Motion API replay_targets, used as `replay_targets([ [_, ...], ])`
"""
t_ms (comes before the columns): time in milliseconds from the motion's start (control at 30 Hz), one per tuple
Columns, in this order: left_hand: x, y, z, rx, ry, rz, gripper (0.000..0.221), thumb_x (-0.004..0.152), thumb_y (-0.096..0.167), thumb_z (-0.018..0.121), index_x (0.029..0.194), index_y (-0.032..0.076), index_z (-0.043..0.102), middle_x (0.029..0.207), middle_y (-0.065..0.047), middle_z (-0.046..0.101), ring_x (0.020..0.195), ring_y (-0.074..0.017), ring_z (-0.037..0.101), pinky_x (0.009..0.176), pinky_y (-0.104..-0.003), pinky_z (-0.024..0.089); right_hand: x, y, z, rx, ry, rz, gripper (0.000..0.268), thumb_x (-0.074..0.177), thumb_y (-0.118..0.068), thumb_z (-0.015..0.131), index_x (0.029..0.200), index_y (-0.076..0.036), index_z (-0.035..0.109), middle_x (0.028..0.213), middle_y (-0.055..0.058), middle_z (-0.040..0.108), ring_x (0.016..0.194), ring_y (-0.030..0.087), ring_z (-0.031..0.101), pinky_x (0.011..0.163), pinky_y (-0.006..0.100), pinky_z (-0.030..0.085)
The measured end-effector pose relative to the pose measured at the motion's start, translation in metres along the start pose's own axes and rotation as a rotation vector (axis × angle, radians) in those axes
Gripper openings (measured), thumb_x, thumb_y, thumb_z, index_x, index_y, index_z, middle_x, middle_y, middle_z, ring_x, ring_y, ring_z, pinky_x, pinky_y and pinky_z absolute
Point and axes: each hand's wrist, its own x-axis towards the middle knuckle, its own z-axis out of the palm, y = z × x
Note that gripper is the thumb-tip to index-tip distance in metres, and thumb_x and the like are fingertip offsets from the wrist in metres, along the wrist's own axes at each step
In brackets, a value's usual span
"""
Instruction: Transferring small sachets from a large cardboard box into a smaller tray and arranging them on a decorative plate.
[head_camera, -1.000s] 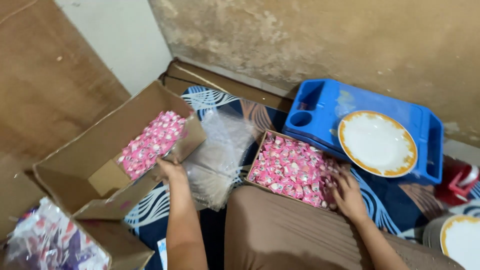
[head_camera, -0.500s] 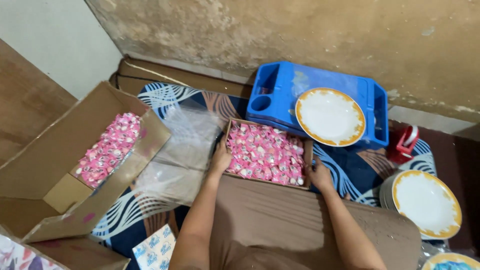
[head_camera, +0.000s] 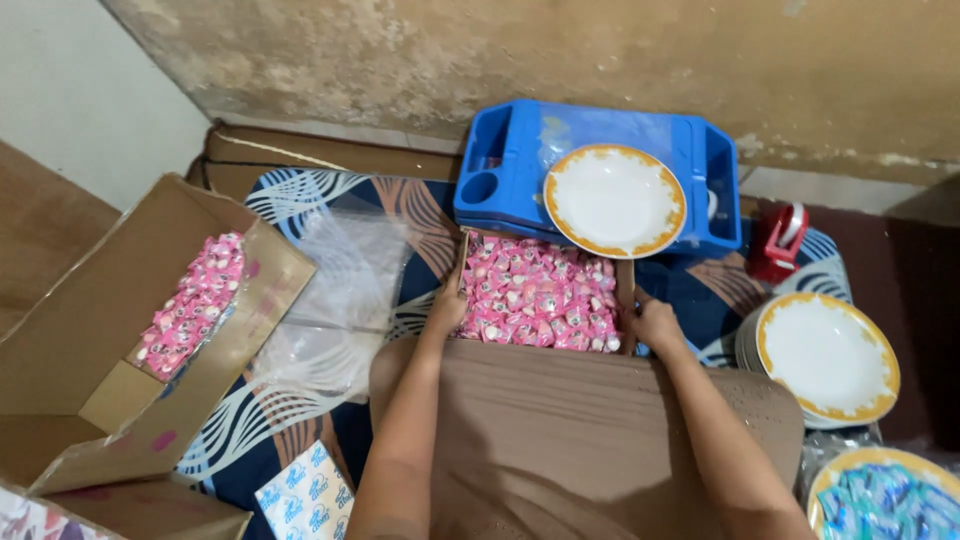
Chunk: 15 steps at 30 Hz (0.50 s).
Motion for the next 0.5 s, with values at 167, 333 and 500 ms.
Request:
replay_targets([
  [167,0.02,0.002,0.045,0.078,-0.029,0.018,0.065,0.102,0.024,0.045,0.162,0.039,0.027,0.161,-0.022,0.036,0.147,-0.0418,0.037,0.122,-0.053,0.028,0.012,0.044,-0.017,-0.042,0.027,0.068,0.06,0.09,-0.036,0.062,0.148,-0.021,0.057,0.112,0.022,0.077,0.112,0.044,0.07,0.097,0.054,0.058],
  [333,-0.006,0.047,0.052,-0.013,-0.066,0.013,0.061,0.102,0.021,0.048,0.16,0.036,0.032,0.163,-0.018,0.035,0.149,-0.0406,0.032,0.124,-0.053,0.026,-0.005,0.05,-0.051,0.046,0.05,0.081,0.059,0.092,-0.023,0.059,0.148,-0.009,0.059,0.114,0.036,0.072,0.108,0.052,0.069,0.093,0.058,0.057],
  [500,-0.022,0.05,0.063,-0.135,0.068,0.043,0.064,0.101,0.016,0.05,0.161,0.03,0.032,0.156,-0.018,0.046,0.145,-0.0396,0.039,0.122,-0.053,0.031,-0.031,0.034,-0.06,0.013,0.103,0.092,0.06,0.092,-0.026,0.06,0.149,-0.009,0.056,0.124,0.036,0.067,0.113,0.05,0.067,0.095,0.057,0.057],
])
